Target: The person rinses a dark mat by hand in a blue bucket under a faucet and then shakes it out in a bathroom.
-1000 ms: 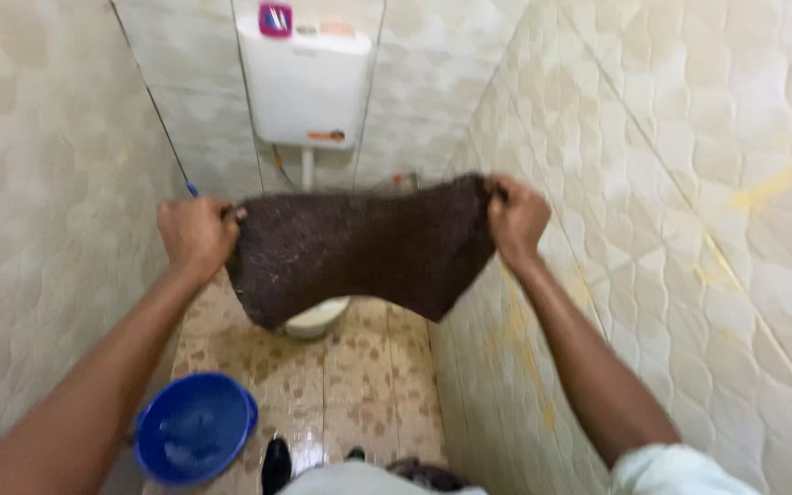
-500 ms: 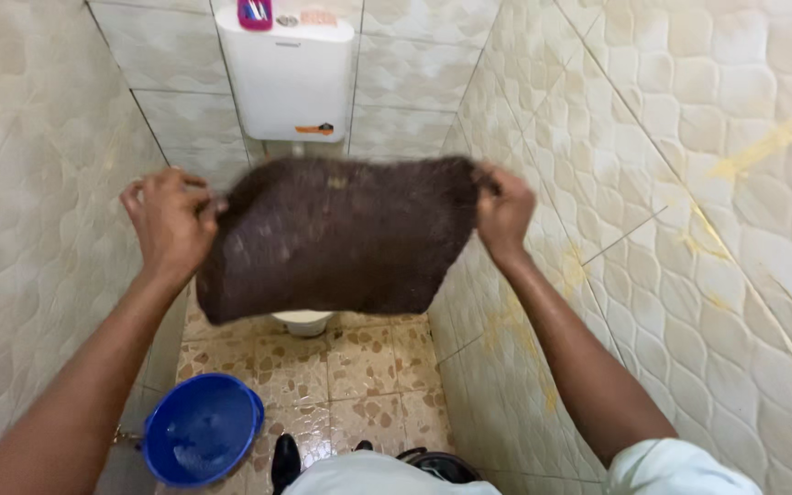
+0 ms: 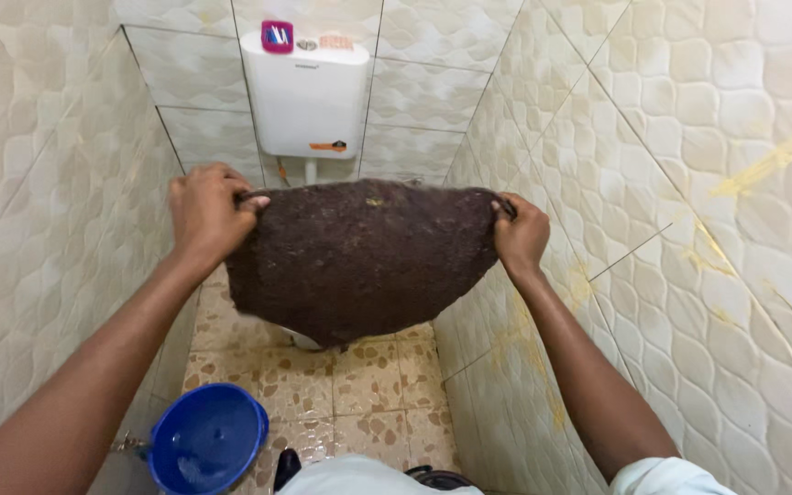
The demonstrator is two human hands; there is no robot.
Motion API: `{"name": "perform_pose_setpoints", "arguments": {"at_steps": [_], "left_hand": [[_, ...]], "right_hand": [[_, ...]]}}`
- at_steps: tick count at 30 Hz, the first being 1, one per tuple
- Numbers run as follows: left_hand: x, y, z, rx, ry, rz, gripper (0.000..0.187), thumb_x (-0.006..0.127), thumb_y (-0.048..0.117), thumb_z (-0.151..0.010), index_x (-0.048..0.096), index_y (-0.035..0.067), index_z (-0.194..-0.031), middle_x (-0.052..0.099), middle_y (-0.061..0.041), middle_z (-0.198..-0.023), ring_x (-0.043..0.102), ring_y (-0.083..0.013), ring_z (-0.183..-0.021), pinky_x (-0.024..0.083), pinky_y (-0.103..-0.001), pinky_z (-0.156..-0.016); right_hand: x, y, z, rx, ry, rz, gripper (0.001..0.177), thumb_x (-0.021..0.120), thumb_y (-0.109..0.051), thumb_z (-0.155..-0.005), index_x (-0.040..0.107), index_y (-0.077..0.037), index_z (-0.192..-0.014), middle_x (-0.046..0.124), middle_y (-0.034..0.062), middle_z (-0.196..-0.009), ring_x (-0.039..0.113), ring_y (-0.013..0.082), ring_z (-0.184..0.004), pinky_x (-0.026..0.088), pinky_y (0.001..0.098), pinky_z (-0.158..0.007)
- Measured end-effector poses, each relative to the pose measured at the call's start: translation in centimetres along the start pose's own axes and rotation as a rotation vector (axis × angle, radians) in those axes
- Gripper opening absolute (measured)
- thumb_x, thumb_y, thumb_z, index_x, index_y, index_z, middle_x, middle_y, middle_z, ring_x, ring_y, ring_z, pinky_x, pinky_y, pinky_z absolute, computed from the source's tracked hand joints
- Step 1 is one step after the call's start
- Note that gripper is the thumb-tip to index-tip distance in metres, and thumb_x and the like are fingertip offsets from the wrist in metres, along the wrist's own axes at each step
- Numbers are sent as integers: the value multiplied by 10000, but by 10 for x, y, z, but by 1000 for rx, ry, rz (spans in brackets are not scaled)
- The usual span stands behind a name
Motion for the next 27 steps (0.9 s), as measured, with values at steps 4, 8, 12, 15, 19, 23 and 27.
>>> {"name": "perform_pose_setpoints", "arguments": {"at_steps": [4,8,12,15,19,23,27], "left_hand": [[-11,52,-13,149,-71,-2,232,809,313,-867,804,81,-869,716,-91,-962,609,-297,-1041,392,-496,-960],[4,108,-24,263,-259,-2,257,789,350,-891,800,94,-858,737,-128,-850,713,-319,-788,537,-477,-776],[9,136,-31,301,-188,28,169,786,260,-877,804,112,-958,729,-139,-716,722,-290,-601,560,-459,-627],[-8,120,-26,137,-197,283,186,789,318,-890,818,172,-1002,778,-63,-835,747,-226,-671,581,-398,-714],[-17,66,-10,161,-84,122,802,899,527,-647,655,136,-1303,773,-89,-946,737,-272,-821,519,-462,-711],[-12,-7,11,-20,-172,1,573,903,433,-677,764,170,-1167,774,-147,-926,733,-357,-870,517,-490,-807],[3,-55,40,-279,-381,-94,416,866,460,-752,810,212,-1081,771,-154,-864,742,-363,-843,555,-482,-796]], "right_hand": [[-14,-45,-1,-257,155,120,366,766,-178,-885,719,5,-1199,730,204,-1215,676,384,-1133,516,465,-994],[25,-115,6,-397,-237,-130,738,908,-291,-718,619,-14,-1338,612,214,-1372,570,410,-1265,422,527,-1047],[64,-157,8,-354,-455,-250,598,856,-187,-720,676,-30,-1267,731,126,-1200,711,295,-1079,552,414,-940],[68,-163,-1,-234,-485,-204,292,850,-139,-789,810,-76,-1071,789,91,-993,779,228,-862,595,358,-787],[59,-165,-27,-250,-450,-469,191,858,-129,-802,811,-61,-974,811,57,-910,783,151,-775,608,302,-725],[44,-167,-52,-194,-426,-550,155,837,-101,-806,828,-68,-958,823,36,-910,762,86,-786,619,277,-718],[14,-167,-68,-185,-290,-532,128,867,-85,-838,816,-36,-944,806,46,-852,713,84,-705,576,268,-658]]}}
Point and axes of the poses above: each hand's wrist, its own z-axis away from the middle knuckle, its own x-axis out of the palm, y = z × x, the point moved 1 cm from there along -z, towards the middle knuckle
